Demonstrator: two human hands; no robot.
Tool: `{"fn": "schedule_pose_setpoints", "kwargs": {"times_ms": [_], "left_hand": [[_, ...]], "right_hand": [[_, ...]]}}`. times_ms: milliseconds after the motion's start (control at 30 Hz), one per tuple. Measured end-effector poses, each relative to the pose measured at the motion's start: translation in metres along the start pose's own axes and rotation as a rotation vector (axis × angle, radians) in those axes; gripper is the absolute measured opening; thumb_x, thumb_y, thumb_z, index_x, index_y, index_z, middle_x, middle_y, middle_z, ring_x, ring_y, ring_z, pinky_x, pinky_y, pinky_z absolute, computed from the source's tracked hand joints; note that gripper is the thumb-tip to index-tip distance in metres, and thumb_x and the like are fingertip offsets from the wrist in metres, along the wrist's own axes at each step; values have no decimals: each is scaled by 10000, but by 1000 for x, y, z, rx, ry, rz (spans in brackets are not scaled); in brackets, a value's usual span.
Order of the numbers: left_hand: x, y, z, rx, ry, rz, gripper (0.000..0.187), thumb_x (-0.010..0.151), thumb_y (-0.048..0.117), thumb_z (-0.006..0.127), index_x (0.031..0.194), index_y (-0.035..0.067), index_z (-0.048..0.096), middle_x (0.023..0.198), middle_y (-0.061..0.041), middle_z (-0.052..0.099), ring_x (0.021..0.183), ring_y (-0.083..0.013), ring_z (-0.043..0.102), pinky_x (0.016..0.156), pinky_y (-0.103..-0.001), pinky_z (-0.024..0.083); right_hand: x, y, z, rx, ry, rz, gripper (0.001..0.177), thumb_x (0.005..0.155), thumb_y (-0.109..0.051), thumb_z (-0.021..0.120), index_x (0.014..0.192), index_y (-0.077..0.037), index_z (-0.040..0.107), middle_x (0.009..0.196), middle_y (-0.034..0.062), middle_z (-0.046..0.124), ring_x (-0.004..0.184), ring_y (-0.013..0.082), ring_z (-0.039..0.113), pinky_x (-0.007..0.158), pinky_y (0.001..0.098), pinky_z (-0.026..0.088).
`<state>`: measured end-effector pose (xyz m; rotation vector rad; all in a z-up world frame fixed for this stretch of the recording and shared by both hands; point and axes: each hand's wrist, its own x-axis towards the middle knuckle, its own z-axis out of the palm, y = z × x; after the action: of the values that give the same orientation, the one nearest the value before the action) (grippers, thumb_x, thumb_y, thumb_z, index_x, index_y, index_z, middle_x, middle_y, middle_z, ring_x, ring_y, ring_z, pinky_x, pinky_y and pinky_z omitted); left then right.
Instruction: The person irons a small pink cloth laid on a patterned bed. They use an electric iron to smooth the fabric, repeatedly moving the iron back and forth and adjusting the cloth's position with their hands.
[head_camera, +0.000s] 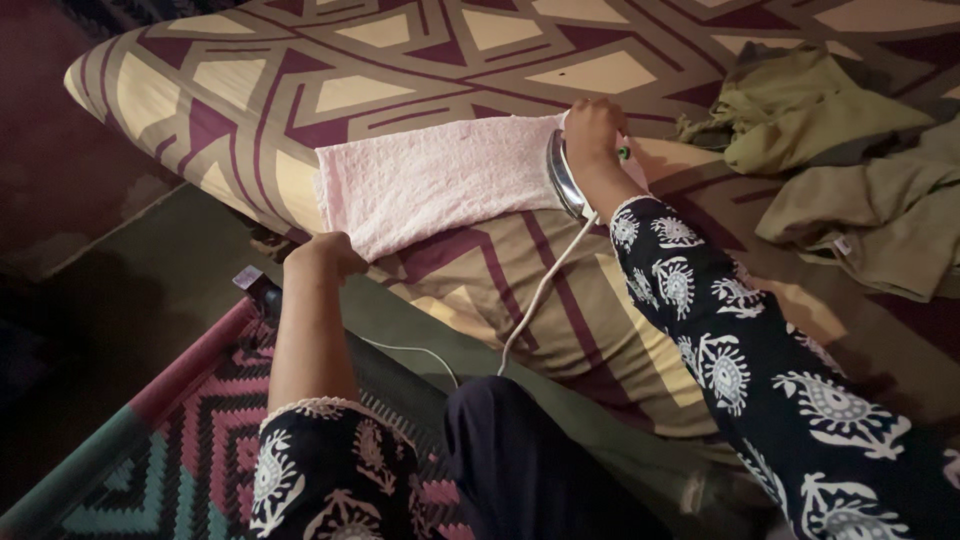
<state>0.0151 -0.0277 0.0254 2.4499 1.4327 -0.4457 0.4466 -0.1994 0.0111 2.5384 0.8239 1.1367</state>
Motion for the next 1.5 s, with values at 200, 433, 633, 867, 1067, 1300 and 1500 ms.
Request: {"fn": "schedule_pose_setpoints", "kwargs": {"times_ms": [200, 433, 633, 867, 1067, 1300, 1500], "left_hand": [[2, -2, 1, 32, -26, -31, 396, 827, 374, 772, 1043, 43, 793, 959, -109, 794, 881, -255, 757, 791, -408, 595], [0, 0, 2, 0, -14, -11, 376, 831, 336, 750, 1083, 60, 791, 987, -111, 809, 906, -259, 772, 822, -409, 596], [9, -4, 3, -4, -17, -8, 398, 821, 340, 766, 1089, 46, 796, 1020, -121, 799, 918, -265, 765, 832, -416, 599], [22, -36, 13, -17, 29, 11, 428, 788, 348, 805, 1131, 95, 764, 1066, -115, 766, 956, -269, 730, 840, -426, 580], [29, -56, 17, 5, -21, -6, 460, 798, 348, 805, 1176, 93, 743, 1126, -137, 757, 1021, -290, 727, 880, -436, 577], [30, -48, 19, 49, 52, 32, 535, 798, 352, 819, 1259, 111, 696, 1249, -162, 711, 1147, -322, 693, 950, -454, 561], [37, -38, 21, 36, 78, -23, 526, 783, 342, 798, 1250, 106, 743, 1315, -171, 700, 1210, -332, 678, 999, -446, 556]], "right_hand": [[1, -2, 3, -2, 39, 58, 359, 859, -449, 718, 989, -115, 730, 862, 118, 706, 757, 322, 703, 451, 506, 548], [8, -4, 8, 44, -29, 21, 412, 804, -461, 710, 1018, -109, 716, 915, 125, 719, 835, 322, 704, 484, 531, 566], [15, -6, 19, 15, -46, -22, 313, 882, -394, 690, 979, -106, 762, 910, 112, 740, 827, 319, 720, 478, 502, 564], [26, -10, 17, 38, -53, 34, 196, 856, -280, 685, 946, -131, 776, 915, 92, 727, 851, 299, 708, 445, 507, 561], [30, -11, 11, 13, -108, 42, 212, 890, -251, 663, 963, -98, 791, 938, 125, 720, 840, 351, 706, 454, 501, 559], [35, -13, 13, -5, -94, 34, 220, 877, -238, 661, 987, -99, 791, 950, 111, 720, 849, 349, 701, 481, 528, 569], [35, -13, 19, -24, -100, 0, 206, 898, -241, 660, 978, -111, 799, 931, 90, 724, 870, 342, 701, 463, 496, 549]]}}
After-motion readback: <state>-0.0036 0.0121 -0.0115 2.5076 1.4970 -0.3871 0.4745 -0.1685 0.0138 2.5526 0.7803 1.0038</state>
